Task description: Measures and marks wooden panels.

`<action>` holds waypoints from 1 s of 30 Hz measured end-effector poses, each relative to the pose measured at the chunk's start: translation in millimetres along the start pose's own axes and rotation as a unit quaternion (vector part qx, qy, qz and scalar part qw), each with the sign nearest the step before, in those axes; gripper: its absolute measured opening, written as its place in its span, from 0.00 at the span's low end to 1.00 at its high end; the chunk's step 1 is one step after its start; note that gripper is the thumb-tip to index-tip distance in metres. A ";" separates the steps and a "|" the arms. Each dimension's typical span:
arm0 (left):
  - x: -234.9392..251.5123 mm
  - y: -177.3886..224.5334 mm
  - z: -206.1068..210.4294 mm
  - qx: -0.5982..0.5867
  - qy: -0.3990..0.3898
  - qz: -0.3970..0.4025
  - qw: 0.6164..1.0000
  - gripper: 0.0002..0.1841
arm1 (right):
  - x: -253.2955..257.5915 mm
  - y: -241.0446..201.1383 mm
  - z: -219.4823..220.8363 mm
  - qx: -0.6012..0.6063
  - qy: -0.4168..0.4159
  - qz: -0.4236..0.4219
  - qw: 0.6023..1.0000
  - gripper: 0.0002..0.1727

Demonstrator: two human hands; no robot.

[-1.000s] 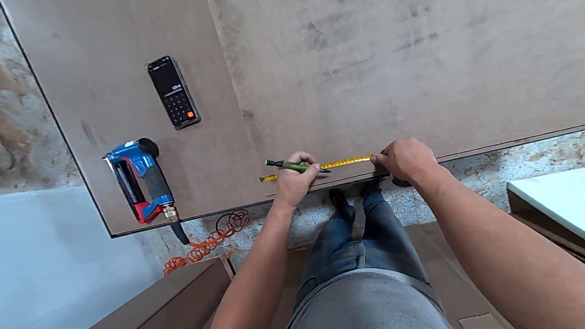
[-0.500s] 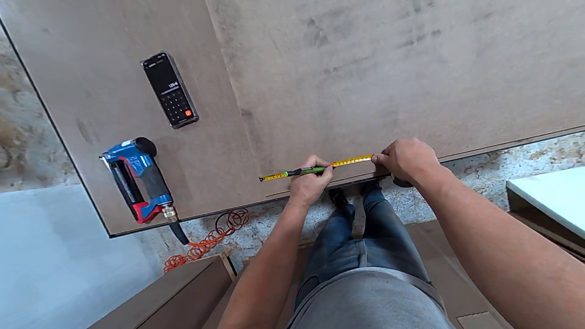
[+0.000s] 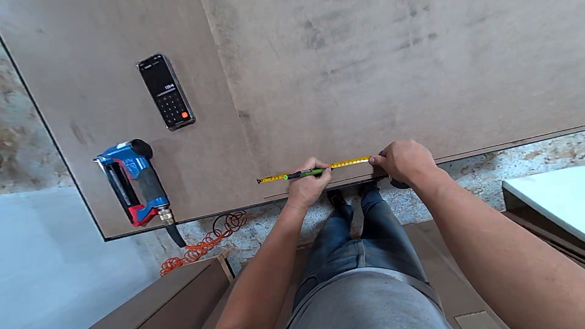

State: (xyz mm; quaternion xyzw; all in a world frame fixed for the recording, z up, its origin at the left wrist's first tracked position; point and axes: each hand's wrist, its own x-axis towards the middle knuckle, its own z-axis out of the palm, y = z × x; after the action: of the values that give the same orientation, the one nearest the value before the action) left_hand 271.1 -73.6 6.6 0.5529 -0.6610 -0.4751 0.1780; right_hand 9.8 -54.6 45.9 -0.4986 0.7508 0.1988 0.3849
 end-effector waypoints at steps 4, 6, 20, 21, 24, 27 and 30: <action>-0.9 -0.2 -0.3 0.010 0.002 0.012 1.000 0.04 | -0.3 -0.2 0.1 0.004 -0.004 0.001 1.000 0.34; -0.9 -0.8 0.1 0.011 0.005 0.017 1.000 0.03 | -0.1 -0.4 0.1 0.002 -0.004 0.002 1.000 0.34; 0.0 1.5 -0.1 0.024 -0.001 0.018 1.000 0.02 | -2.7 0.1 -2.6 0.005 -0.006 0.001 1.000 0.33; -0.2 1.1 -0.4 0.025 0.000 0.022 0.999 0.03 | -2.8 -0.6 -3.2 0.006 -0.008 0.001 1.000 0.33; 0.3 2.6 -0.6 0.029 -0.003 0.018 0.999 0.02 | -1.9 -0.9 -3.1 0.004 -0.009 0.000 1.000 0.34; 0.5 5.3 -3.1 -0.011 0.005 -0.011 1.000 0.03 | -0.9 1.3 -2.7 0.006 -0.007 -0.006 1.000 0.33; -4.4 3.9 -13.0 -0.122 0.024 -0.036 0.992 0.05 | -0.6 1.0 -2.5 0.009 -0.003 -0.006 1.000 0.33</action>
State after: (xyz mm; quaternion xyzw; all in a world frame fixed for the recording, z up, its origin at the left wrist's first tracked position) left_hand 280.2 -75.5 17.4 0.5615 -0.5736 -0.5448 0.2424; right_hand 8.1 -55.5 47.9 -0.4988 0.7485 0.1913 0.3928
